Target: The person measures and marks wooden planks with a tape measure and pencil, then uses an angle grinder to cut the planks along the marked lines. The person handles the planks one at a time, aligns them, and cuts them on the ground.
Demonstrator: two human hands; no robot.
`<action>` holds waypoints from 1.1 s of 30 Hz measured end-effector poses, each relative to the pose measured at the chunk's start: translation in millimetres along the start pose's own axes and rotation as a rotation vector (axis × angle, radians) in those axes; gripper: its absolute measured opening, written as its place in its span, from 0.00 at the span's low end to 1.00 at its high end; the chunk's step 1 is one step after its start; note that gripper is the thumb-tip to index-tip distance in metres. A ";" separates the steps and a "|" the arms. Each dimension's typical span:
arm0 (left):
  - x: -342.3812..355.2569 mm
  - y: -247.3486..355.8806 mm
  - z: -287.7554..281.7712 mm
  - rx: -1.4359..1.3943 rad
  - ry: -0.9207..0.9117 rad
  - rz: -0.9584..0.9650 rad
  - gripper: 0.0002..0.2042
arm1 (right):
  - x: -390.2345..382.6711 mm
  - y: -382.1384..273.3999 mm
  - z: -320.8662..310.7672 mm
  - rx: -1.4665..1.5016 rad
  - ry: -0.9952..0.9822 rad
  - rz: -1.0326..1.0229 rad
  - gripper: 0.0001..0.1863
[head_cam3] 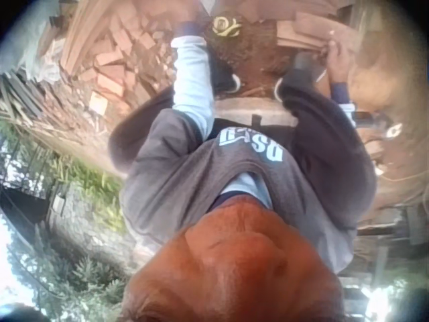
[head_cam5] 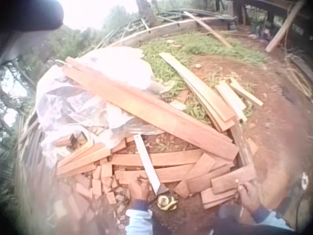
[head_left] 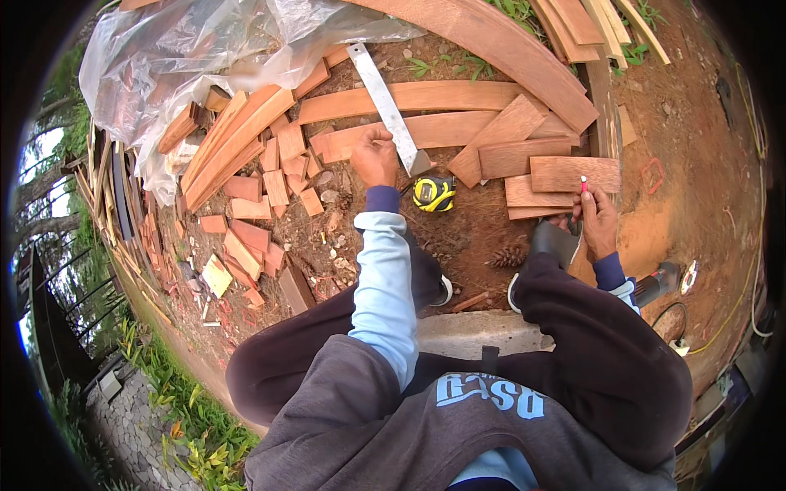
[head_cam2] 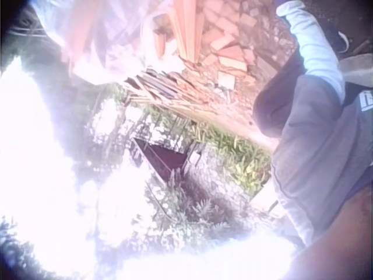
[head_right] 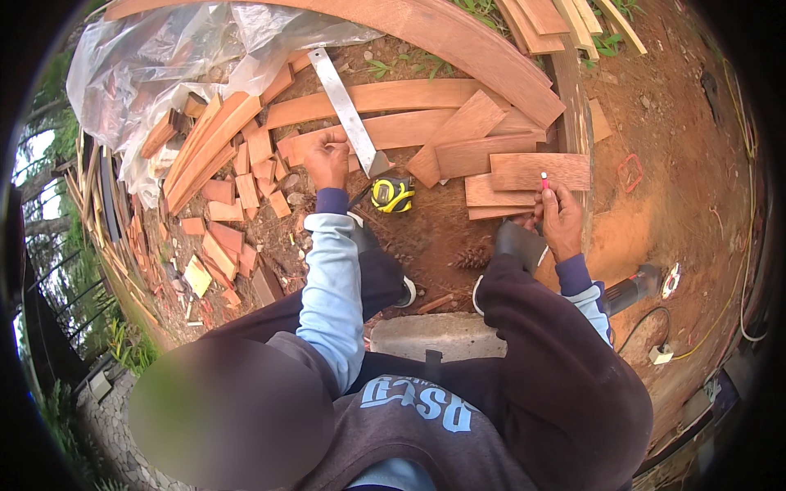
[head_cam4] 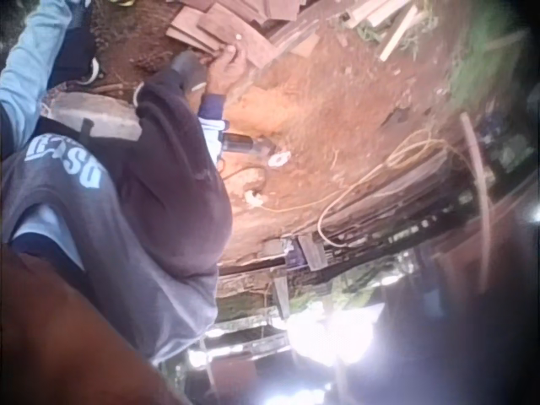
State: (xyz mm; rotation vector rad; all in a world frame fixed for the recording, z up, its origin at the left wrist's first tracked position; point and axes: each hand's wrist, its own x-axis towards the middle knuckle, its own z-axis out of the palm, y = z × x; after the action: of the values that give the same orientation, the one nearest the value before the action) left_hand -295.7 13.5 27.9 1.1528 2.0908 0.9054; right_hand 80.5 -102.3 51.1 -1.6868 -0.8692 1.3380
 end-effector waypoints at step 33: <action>46.2 -64.3 63.9 0.158 0.113 -0.090 0.14 | -127.9 22.4 -66.2 -0.112 0.614 0.046 0.12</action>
State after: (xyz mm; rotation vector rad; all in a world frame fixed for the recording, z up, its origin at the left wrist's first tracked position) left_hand -300.1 46.4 -68.3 1.0978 2.3212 0.7919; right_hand 119.8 -235.9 94.3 -2.0505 -0.5482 0.7267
